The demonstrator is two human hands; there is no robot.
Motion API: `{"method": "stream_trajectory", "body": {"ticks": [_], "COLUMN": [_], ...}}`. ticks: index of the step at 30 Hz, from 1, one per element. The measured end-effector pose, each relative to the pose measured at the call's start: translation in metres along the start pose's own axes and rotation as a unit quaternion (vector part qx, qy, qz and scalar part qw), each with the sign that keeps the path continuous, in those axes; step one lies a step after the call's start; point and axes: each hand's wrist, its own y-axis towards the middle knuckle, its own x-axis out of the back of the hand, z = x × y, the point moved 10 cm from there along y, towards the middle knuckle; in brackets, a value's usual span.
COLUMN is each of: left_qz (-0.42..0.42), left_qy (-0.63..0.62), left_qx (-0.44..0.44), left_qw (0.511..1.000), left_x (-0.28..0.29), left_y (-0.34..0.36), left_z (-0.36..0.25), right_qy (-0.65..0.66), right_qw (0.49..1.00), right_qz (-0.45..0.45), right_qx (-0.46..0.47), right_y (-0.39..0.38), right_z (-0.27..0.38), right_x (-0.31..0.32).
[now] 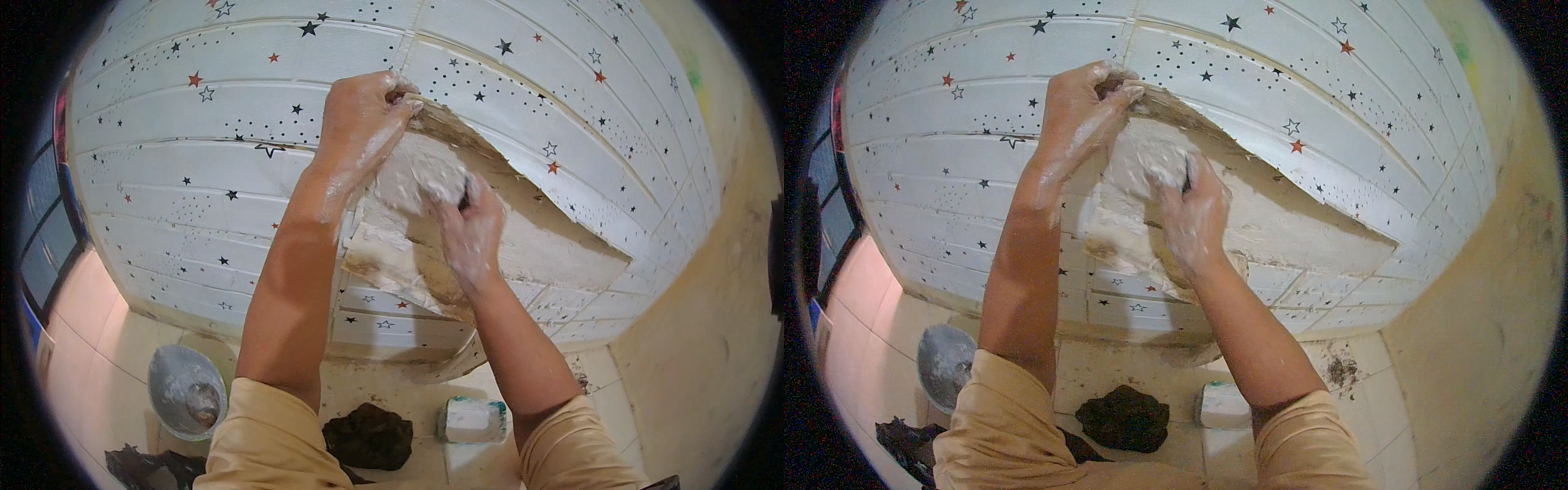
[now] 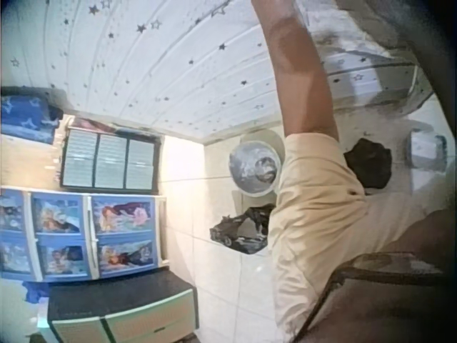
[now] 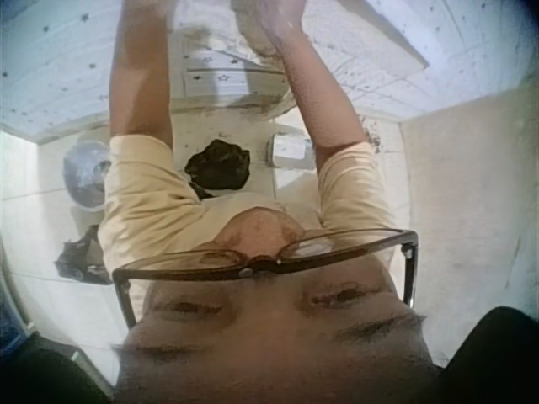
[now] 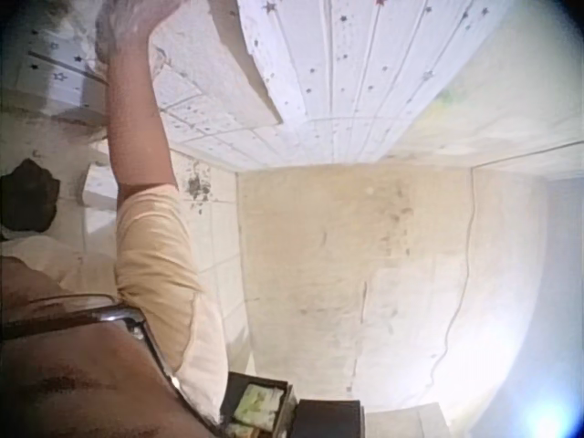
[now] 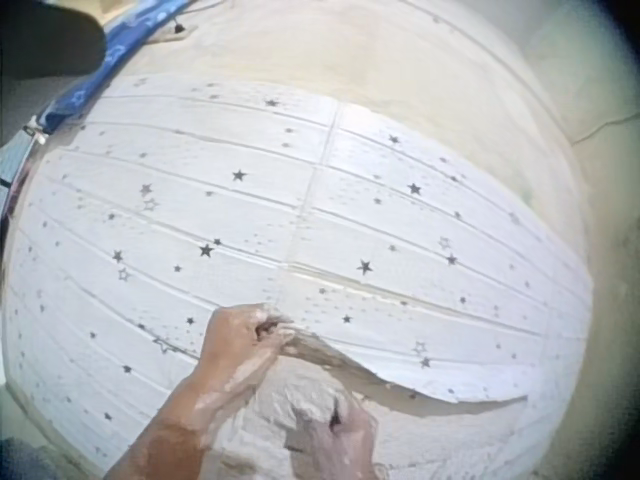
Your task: The person applies a white plaster-like substance to a damaged section of a ceiling using a trowel. They repeatedly scoop the material from a container on the floor and spread it over the ceiling surface, smoothing it out. The person also uses a dark cloth to wipe the ceiling and their hands.
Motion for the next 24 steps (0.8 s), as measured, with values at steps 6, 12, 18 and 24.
{"method": "stream_trajectory", "body": {"ticks": [6, 12, 18, 24], "left_qz": [0.019, 0.045, 0.035, 0.030], "left_qy": [-0.015, -0.079, -0.036, -0.064], "left_qx": [-0.011, 0.009, 0.025, 0.013], "left_qw": [1.000, 0.996, 0.998, 0.997], "left_x": [0.010, 0.012, 0.016, 0.015], "left_y": [-0.001, -0.005, -0.009, -0.016], "left_z": [0.008, 0.012, 0.011, 0.017], "right_qy": [-0.154, 0.042, 0.032, -0.193], "right_qw": [0.985, 0.975, 0.999, 0.978], "right_qz": [-0.082, -0.119, -0.013, 0.063], "right_qx": [0.003, -0.184, 0.007, 0.041], "right_y": [0.016, -0.036, -0.036, -0.007], "right_z": [-0.023, -0.085, 0.008, 0.017], "right_x": [0.054, 0.148, 0.064, -0.028]}}
